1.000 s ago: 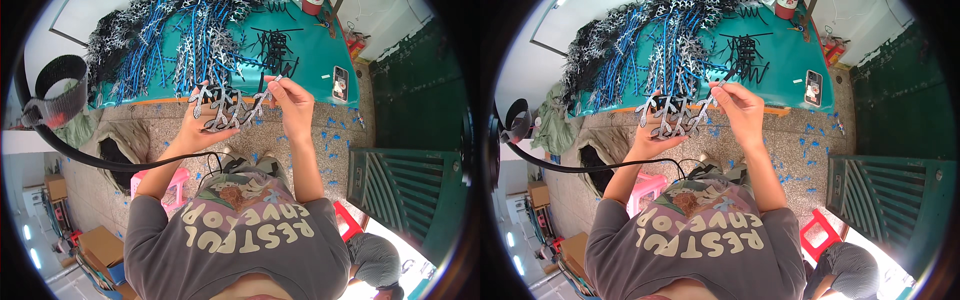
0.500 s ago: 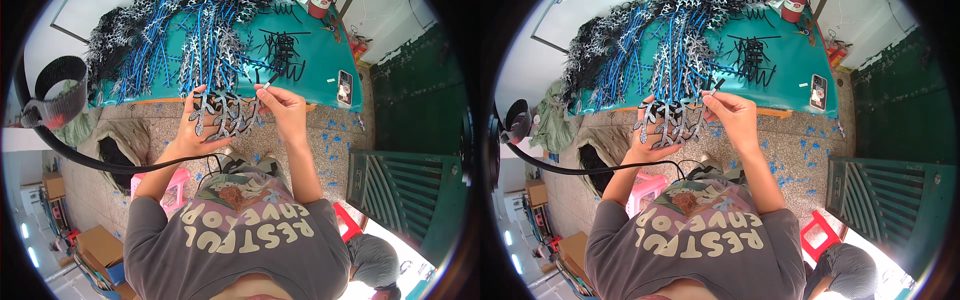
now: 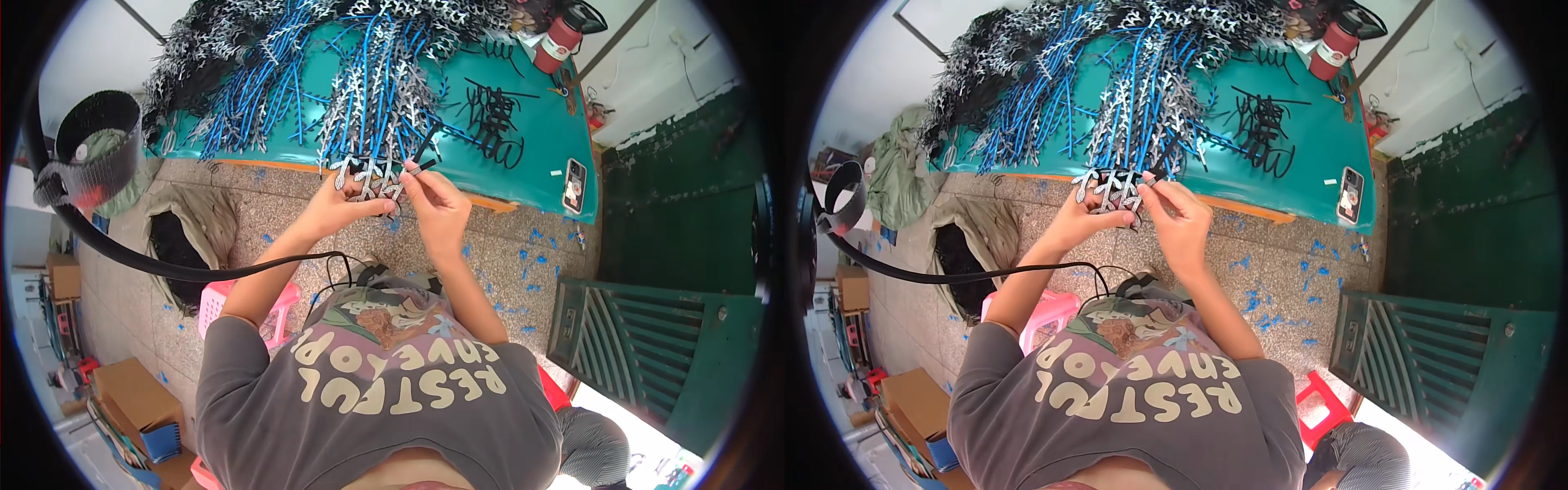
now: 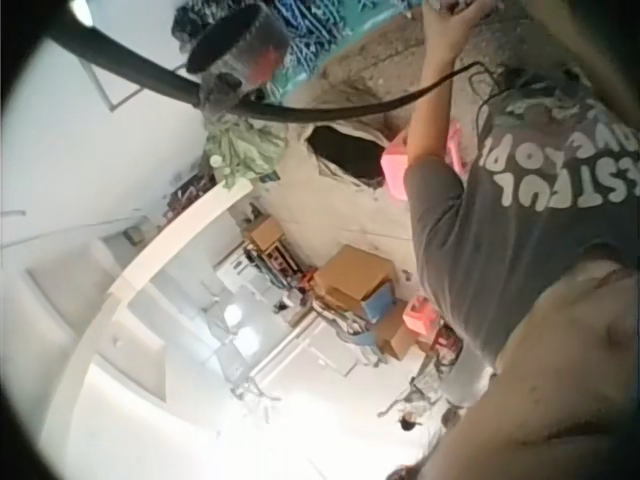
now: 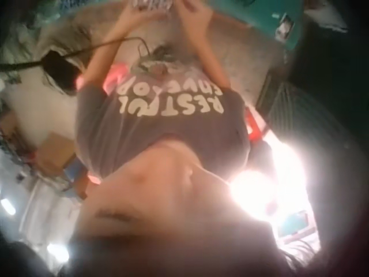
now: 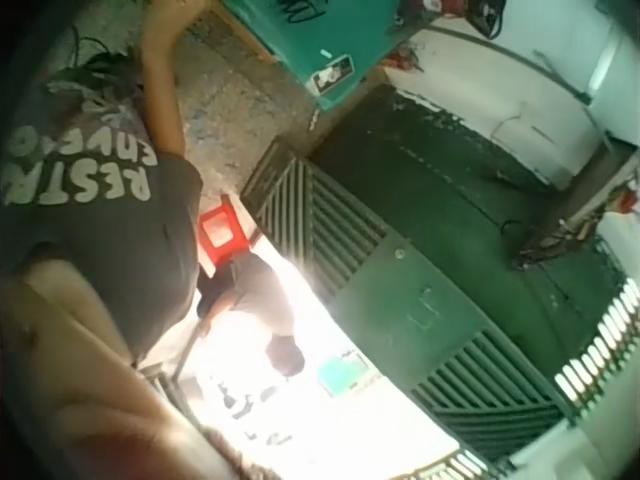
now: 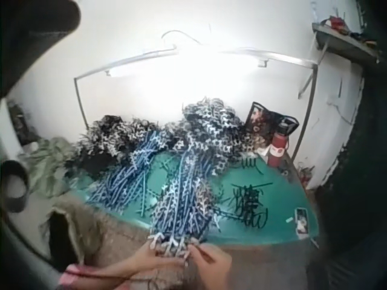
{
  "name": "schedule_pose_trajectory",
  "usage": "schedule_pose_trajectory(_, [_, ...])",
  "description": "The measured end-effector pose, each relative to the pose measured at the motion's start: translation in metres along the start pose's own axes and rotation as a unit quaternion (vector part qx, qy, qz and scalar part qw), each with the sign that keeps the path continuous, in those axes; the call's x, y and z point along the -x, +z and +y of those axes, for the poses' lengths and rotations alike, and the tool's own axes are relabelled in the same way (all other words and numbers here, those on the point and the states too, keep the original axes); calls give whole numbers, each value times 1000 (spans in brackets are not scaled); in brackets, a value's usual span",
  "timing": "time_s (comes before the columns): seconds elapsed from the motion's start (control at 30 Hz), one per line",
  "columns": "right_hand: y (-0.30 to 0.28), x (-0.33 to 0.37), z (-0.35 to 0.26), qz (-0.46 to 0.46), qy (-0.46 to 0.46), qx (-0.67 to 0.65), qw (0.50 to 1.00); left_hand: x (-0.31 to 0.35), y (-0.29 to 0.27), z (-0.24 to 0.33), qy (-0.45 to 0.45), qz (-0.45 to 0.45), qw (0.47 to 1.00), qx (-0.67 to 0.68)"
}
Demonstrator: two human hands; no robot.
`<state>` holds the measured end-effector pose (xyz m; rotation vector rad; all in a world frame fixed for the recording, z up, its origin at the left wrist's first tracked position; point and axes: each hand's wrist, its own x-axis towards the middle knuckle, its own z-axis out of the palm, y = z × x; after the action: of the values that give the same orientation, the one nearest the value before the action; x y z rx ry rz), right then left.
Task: The person picks up decorative patterned strips and coiled bands from a table and weaves the strips onto the coiled bands by hand.
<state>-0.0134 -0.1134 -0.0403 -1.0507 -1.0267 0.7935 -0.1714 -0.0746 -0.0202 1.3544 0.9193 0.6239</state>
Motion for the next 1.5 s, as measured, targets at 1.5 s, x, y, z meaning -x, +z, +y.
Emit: schedule_pose_trajectory(1.5, [56, -335, 88, -299, -140, 263, 907, -185, -143, -32, 8, 300, 951, 73])
